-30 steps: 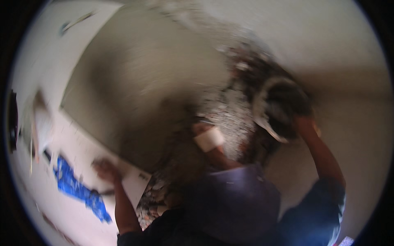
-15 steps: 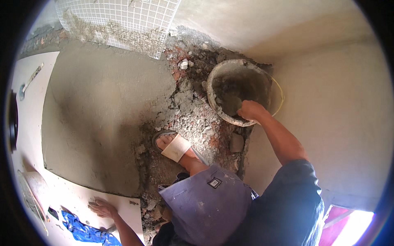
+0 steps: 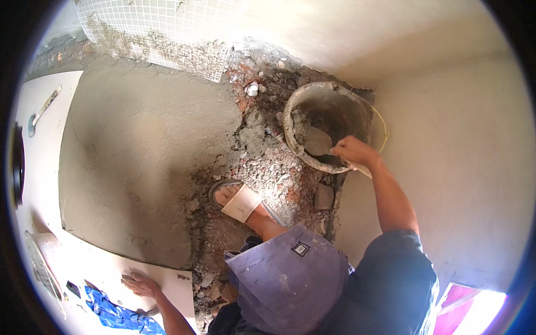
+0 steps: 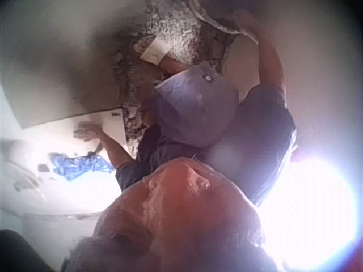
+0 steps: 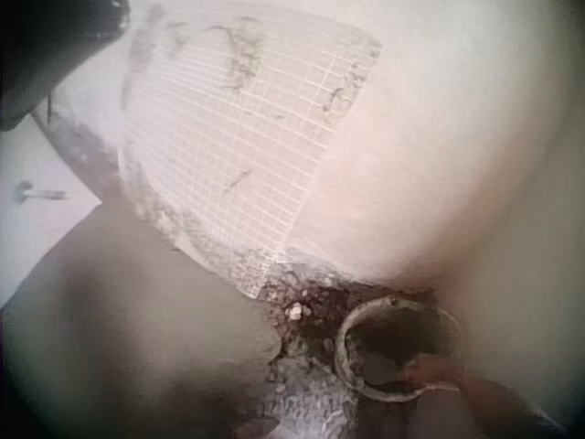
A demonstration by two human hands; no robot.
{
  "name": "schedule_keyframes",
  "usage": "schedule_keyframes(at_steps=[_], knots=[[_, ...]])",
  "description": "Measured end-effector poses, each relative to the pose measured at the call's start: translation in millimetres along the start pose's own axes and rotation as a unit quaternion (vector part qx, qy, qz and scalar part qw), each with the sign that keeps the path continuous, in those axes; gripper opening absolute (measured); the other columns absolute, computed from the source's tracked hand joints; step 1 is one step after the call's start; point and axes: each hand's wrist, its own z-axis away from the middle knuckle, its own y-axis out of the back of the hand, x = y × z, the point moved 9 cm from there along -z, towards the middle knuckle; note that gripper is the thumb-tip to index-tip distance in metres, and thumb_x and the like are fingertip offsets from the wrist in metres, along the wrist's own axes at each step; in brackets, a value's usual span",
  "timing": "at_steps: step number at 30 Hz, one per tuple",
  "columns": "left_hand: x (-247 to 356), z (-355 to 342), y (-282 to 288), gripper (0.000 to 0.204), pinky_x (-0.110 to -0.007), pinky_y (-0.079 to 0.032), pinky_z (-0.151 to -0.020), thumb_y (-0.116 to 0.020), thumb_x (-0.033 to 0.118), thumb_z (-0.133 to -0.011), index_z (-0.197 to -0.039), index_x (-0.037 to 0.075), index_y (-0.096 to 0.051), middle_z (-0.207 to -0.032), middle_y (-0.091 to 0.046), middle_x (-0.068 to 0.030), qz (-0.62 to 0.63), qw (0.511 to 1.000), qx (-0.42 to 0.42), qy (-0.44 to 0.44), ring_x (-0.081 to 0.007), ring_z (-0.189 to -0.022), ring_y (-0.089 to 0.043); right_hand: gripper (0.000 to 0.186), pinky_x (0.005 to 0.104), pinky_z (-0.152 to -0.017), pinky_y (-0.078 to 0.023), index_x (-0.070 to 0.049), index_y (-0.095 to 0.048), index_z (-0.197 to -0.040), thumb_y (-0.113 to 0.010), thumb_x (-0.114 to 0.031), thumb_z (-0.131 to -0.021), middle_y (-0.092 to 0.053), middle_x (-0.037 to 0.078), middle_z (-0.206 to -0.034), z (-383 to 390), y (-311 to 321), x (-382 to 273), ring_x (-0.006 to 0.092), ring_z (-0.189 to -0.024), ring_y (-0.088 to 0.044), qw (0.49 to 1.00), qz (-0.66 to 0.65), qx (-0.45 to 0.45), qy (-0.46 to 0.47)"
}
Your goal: The person applies cement to a wall using a trowel, then places a large ceramic tile onto the wet cement. They press the tile into place and tap it with a hammer to level it. The person repeats the process by applying more cement and setting another tile.
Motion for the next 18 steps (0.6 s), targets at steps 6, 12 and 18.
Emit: schedule_keyframes(at_steps=[6,12,18], knots=[[-4,-15,-13,0.058,-0.050,-0.034,-0.101,-0.031,0.042,-0.100,-0.148,0.010,-0.025,-0.151,-0.030,-0.0128,-0.067,0.994,0.081,-0.031,-0.0290,-0.135,-0.036,0.031,0.0285,-0.043,-0.039,0.000,-0.060,-0.077,-0.060,-0.030,-0.086,-0.050,0.003,-0.055,57,20,-2,0.0119,-0.047,-0.048,0.989,-0.140,0.052,0.018],[-5,-28,-6,0.061,-0.048,-0.020,-0.112,-0.031,0.047,-0.100,-0.145,0.006,-0.029,-0.150,-0.032,-0.0130,0.089,0.988,0.069,0.102,-0.0272,-0.139,-0.029,0.029,0.0262,-0.045,-0.040,-0.002,-0.059,-0.080,-0.061,-0.030,-0.088,-0.052,0.001,-0.060,15,-21,-165,0.0096,-0.051,-0.049,0.987,-0.035,-0.031,0.157],[21,-26,27,0.061,-0.052,-0.008,-0.114,-0.032,0.045,-0.099,-0.146,0.006,-0.026,-0.153,-0.024,-0.0117,0.128,0.981,0.003,0.146,-0.0273,-0.143,-0.017,0.029,0.0432,-0.060,-0.050,-0.003,-0.059,-0.088,-0.061,-0.033,-0.088,-0.064,0.019,-0.076,-26,-140,-373,0.0355,-0.068,-0.063,0.839,0.267,0.113,0.460]])
